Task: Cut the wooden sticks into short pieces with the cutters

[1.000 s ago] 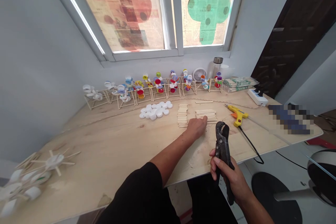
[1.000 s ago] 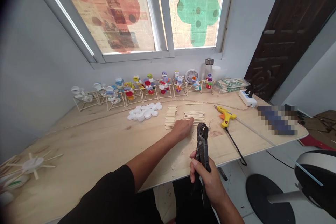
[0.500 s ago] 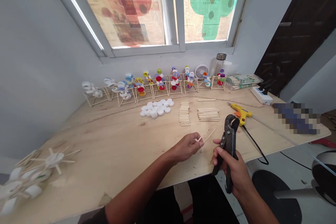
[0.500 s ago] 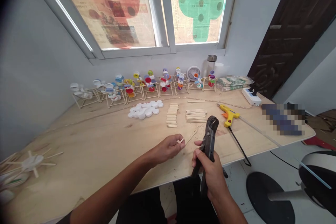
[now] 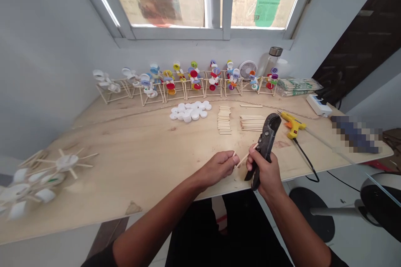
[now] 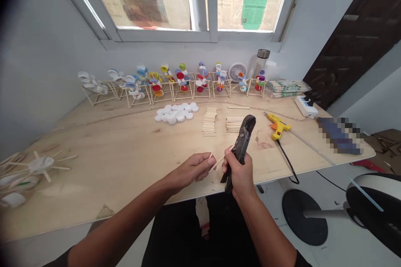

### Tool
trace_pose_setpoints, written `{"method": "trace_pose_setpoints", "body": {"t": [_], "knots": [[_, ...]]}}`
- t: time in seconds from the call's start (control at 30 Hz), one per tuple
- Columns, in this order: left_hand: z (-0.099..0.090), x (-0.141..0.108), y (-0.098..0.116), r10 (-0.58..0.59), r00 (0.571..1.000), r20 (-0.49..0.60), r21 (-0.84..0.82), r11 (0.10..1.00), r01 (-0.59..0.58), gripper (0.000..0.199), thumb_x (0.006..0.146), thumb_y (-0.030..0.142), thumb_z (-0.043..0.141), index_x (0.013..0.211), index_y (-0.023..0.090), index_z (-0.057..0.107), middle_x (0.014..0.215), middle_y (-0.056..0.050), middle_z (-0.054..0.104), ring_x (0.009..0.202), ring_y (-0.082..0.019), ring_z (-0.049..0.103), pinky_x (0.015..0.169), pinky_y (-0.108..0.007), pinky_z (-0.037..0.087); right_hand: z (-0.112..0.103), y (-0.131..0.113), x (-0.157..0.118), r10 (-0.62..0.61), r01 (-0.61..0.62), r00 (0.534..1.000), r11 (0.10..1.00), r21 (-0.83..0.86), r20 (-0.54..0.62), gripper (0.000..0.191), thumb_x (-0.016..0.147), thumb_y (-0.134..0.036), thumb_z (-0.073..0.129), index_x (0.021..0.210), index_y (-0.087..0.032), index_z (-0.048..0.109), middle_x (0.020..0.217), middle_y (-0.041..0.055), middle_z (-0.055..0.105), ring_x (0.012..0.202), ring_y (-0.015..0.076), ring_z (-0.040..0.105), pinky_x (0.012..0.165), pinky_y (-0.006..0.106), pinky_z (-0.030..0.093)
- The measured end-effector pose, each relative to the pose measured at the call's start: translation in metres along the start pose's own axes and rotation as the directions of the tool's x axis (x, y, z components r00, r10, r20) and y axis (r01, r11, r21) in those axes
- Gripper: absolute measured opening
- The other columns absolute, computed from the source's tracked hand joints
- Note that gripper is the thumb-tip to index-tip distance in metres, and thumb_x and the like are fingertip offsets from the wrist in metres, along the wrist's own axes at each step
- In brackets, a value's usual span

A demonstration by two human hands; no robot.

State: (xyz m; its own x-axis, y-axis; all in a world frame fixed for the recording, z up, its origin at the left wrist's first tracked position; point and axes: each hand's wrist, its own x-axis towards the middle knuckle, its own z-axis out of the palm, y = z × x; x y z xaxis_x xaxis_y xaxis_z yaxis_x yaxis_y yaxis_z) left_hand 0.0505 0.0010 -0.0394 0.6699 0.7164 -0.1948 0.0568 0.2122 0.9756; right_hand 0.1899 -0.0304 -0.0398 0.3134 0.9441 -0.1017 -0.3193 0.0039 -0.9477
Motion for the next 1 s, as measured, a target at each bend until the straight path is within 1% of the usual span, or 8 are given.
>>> {"method": "trace_pose_setpoints", "body": {"t": [0.1, 0.23, 0.33, 0.47, 0.63, 0.73, 0.87, 1.0], "knots": [[-0.004, -0.001, 0.002, -0.027, 1.0, -0.014, 0.052, 0.998, 0.027, 0.034, 0.082, 0.045, 0.043, 0.067, 0.014, 0.049, 0.05, 0.006, 0.041, 0.046, -0.006, 0.035, 0.046, -0.019, 0.027, 0.002, -0.002, -0.001, 0.018, -0.018, 1.0, 1.0, 0.006, 0.014, 0.018, 0.07, -0.03, 0.066, 0.075, -0.016, 0.055, 0.051, -0.0057, 0.049, 0.041, 0.0079, 0.045, 0.041, 0.02, 0.034], [-0.006, 0.0, 0.005, -0.124, 0.987, 0.105, 0.035, 0.992, 0.121, 0.036, 0.083, 0.045, 0.04, 0.075, 0.013, 0.054, 0.056, 0.001, 0.053, 0.045, -0.008, 0.044, 0.044, -0.02, 0.031, 0.004, -0.002, -0.002, -0.003, 0.005, 0.998, 1.0, -0.025, 0.056, 0.015, 0.072, -0.028, 0.064, 0.074, -0.016, 0.055, 0.052, -0.0058, 0.049, 0.041, 0.0075, 0.045, 0.04, 0.019, 0.035], [-0.006, 0.001, 0.007, -0.157, 0.97, 0.187, 0.011, 0.987, 0.158, 0.036, 0.085, 0.045, 0.037, 0.076, 0.014, 0.053, 0.053, 0.0, 0.055, 0.041, -0.008, 0.045, 0.041, -0.02, 0.03, 0.005, -0.001, -0.002, -0.011, 0.013, 0.998, 0.999, -0.034, 0.068, 0.016, 0.071, -0.029, 0.065, 0.072, -0.016, 0.055, 0.051, -0.0057, 0.049, 0.04, 0.0075, 0.045, 0.04, 0.019, 0.037], [-0.007, 0.0, 0.008, -0.131, 0.959, 0.25, -0.008, 0.991, 0.137, 0.035, 0.087, 0.042, 0.035, 0.078, 0.014, 0.054, 0.046, 0.003, 0.051, 0.037, -0.007, 0.039, 0.04, -0.019, 0.028, 0.005, 0.001, -0.001, -0.007, 0.009, 0.998, 0.999, -0.033, 0.069, 0.019, 0.07, -0.031, 0.065, 0.072, -0.016, 0.054, 0.051, -0.0058, 0.049, 0.038, 0.0078, 0.044, 0.037, 0.02, 0.039], [-0.007, -0.001, 0.01, -0.116, 0.95, 0.29, -0.012, 0.992, 0.124, 0.035, 0.088, 0.042, 0.033, 0.08, 0.014, 0.053, 0.043, 0.005, 0.045, 0.034, -0.005, 0.032, 0.039, -0.019, 0.024, 0.004, 0.003, -0.001, -0.009, 0.012, 0.998, 0.999, -0.037, 0.067, 0.021, 0.069, -0.033, 0.065, 0.07, -0.016, 0.052, 0.049, -0.0056, 0.049, 0.035, 0.0076, 0.044, 0.034, 0.019, 0.038], [-0.005, -0.001, 0.011, -0.114, 0.949, 0.293, -0.012, 0.992, 0.123, 0.036, 0.088, 0.043, 0.033, 0.077, 0.015, 0.052, 0.043, 0.006, 0.042, 0.036, -0.006, 0.029, 0.039, -0.019, 0.021, 0.004, 0.004, -0.002, -0.01, 0.013, 0.997, 0.999, -0.044, 0.075, 0.021, 0.071, -0.033, 0.064, 0.069, -0.017, 0.052, 0.046, -0.0059, 0.048, 0.035, 0.0076, 0.043, 0.034, 0.02, 0.038], [-0.004, -0.002, 0.01, -0.107, 0.958, 0.268, -0.016, 0.993, 0.115, 0.037, 0.086, 0.047, 0.036, 0.072, 0.015, 0.049, 0.043, 0.008, 0.032, 0.039, -0.006, 0.024, 0.039, -0.019, 0.015, 0.004, 0.005, -0.002, -0.038, 0.044, 0.996, 0.996, -0.077, 0.077, 0.02, 0.073, -0.032, 0.062, 0.067, -0.017, 0.051, 0.047, -0.0058, 0.049, 0.038, 0.008, 0.045, 0.039, 0.02, 0.039], [-0.003, -0.003, 0.009, -0.106, 0.959, 0.263, -0.023, 0.993, 0.116, 0.036, 0.085, 0.047, 0.038, 0.07, 0.016, 0.045, 0.045, 0.008, 0.027, 0.041, -0.005, 0.02, 0.039, -0.018, 0.014, 0.005, 0.004, -0.003, -0.063, 0.069, 0.995, 0.994, -0.087, 0.074, 0.018, 0.074, -0.03, 0.062, 0.067, -0.017, 0.051, 0.048, -0.006, 0.049, 0.039, 0.0079, 0.045, 0.04, 0.02, 0.038]]}}
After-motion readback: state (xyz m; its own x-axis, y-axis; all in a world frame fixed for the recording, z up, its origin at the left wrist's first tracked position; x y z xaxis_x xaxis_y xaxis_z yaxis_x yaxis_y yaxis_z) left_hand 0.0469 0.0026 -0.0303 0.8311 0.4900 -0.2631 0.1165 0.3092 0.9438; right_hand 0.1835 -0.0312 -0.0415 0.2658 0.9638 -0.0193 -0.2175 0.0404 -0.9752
